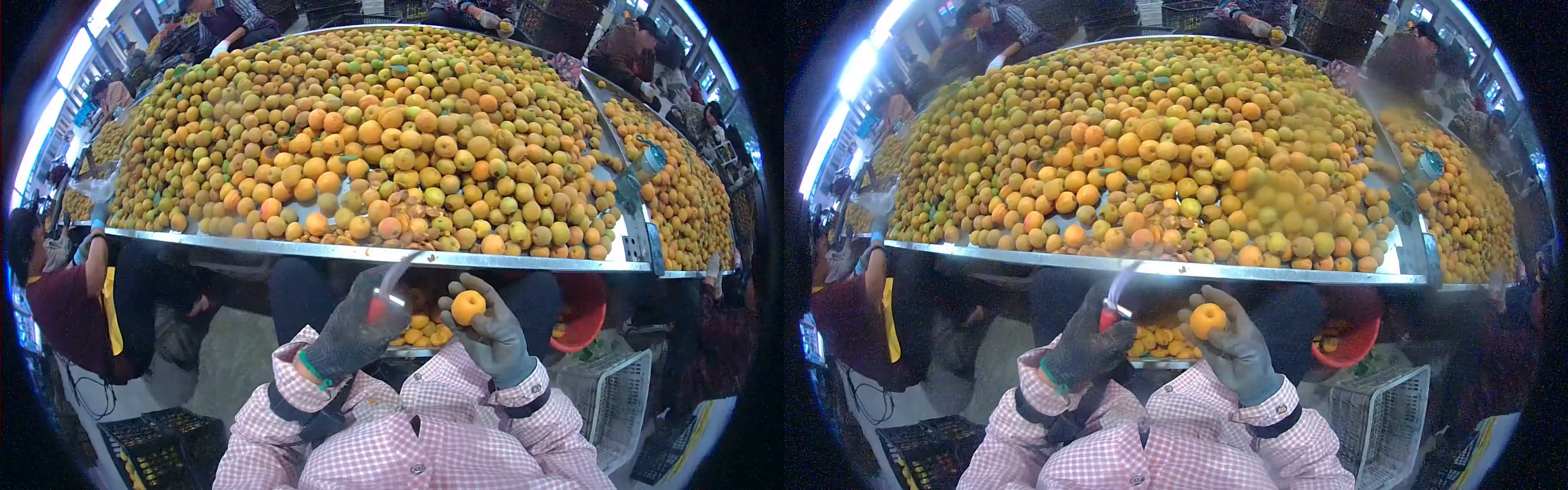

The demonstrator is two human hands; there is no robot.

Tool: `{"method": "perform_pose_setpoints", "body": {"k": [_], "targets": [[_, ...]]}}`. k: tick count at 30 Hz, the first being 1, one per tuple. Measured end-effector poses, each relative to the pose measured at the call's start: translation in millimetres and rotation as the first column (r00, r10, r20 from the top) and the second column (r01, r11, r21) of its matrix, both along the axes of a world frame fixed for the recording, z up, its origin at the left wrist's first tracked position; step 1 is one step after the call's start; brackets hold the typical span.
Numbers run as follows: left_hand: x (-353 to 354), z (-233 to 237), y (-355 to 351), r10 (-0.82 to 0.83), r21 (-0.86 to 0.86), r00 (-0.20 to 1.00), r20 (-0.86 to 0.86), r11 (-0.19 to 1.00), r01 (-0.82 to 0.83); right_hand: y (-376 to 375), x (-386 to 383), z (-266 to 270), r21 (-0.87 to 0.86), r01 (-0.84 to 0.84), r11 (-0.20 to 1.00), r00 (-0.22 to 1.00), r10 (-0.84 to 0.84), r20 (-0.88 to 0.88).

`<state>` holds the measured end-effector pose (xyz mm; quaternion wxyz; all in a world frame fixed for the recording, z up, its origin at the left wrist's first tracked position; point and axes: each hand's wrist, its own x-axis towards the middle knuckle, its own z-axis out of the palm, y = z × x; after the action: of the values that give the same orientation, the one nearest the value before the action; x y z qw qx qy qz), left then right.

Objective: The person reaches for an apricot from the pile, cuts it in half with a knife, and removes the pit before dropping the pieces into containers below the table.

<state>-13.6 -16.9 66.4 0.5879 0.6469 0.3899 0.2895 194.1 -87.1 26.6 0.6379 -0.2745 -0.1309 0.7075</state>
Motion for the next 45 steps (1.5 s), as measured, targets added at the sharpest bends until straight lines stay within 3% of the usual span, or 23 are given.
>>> {"method": "perform_pose_setpoints", "body": {"k": [1,2,3,5,6,10,12,21,24,27,34,40,42,43,45], "targets": [[-0.2,0.3,0.7,-0.025,0.18,0.997,0.073,0.984,0.012,-0.9,1.6,1.0,-0.002,0.006,1.0,1.0,-0.006,0.004],[-5.3,-4.6,-5.0,-0.062,0.14,0.997,-0.047,0.988,0.068,-1.1,2.1,2.7,0.042,-0.015,0.999,0.998,0.013,0.056],[-4.5,-5.7,-9.4,-0.065,0.14,0.997,-0.047,0.988,0.071,-0.5,1.8,4.7,0.085,-0.04,0.996,0.994,0.031,0.108],[0.0,-7.4,-18.1,-0.091,0.226,0.918,-0.385,0.956,0.189,1.1,-2.0,10.5,0.147,-0.046,0.988,0.988,0.024,0.151],[1.6,-13.5,-21.2,-0.04,0.326,0.906,-0.421,0.926,0.193,1.1,-4.2,13.3,0.207,-0.058,0.977,0.98,0.016,0.197],[0.4,-11.5,-29.3,-0.018,0.367,0.889,-0.458,0.907,0.207,-3.8,-11.7,18.9,0.191,-0.025,0.981,0.967,-0.024,0.255],[-1.1,-8.9,-31.1,-0.004,0.415,0.888,-0.461,0.883,0.22,-6.2,-12.8,18.2,0.267,-0.084,0.96,0.932,-0.019,0.361],[-1.1,-14.4,-36.3,0.072,0.568,0.932,-0.355,0.808,0.154,-10.5,-25.8,25.2,0.286,-0.044,0.957,0.933,-0.063,0.355],[0.1,-17.5,-34.8,0.133,0.635,0.903,-0.409,0.751,0.177,-14.2,-30.6,25.0,0.24,-0.028,0.97,0.932,-0.062,0.358],[0.8,-23.6,-31.3,0.096,0.591,0.821,-0.563,0.741,0.319,-13.9,-40.7,27.3,0.214,0.045,0.976,0.965,-0.098,0.241],[8.2,-31.3,-26.7,0.121,0.585,0.817,-0.564,0.757,0.292,-9.4,-47.3,22.7,0.22,0.087,0.972,0.948,-0.149,0.281],[14.0,-18.8,-19.6,0.088,0.531,0.861,-0.502,0.817,0.226,3.9,-34.3,9.8,0.224,-0.056,0.973,0.83,-0.079,0.552],[20.4,-10.5,-20.5,-0.021,0.328,0.861,-0.508,0.92,0.216,7.8,-34.2,10.2,0.223,-0.003,0.975,0.972,-0.049,0.228],[21.7,-9.9,-19.8,-0.02,0.33,0.862,-0.506,0.919,0.214,9.1,-36.0,10.7,0.224,-0.005,0.975,0.972,-0.048,0.231],[22.8,-8.6,-16.6,-0.074,0.173,0.851,-0.52,0.966,0.19,13.7,-41.6,10.4,0.217,0.047,0.975,0.992,-0.072,0.108]]}}
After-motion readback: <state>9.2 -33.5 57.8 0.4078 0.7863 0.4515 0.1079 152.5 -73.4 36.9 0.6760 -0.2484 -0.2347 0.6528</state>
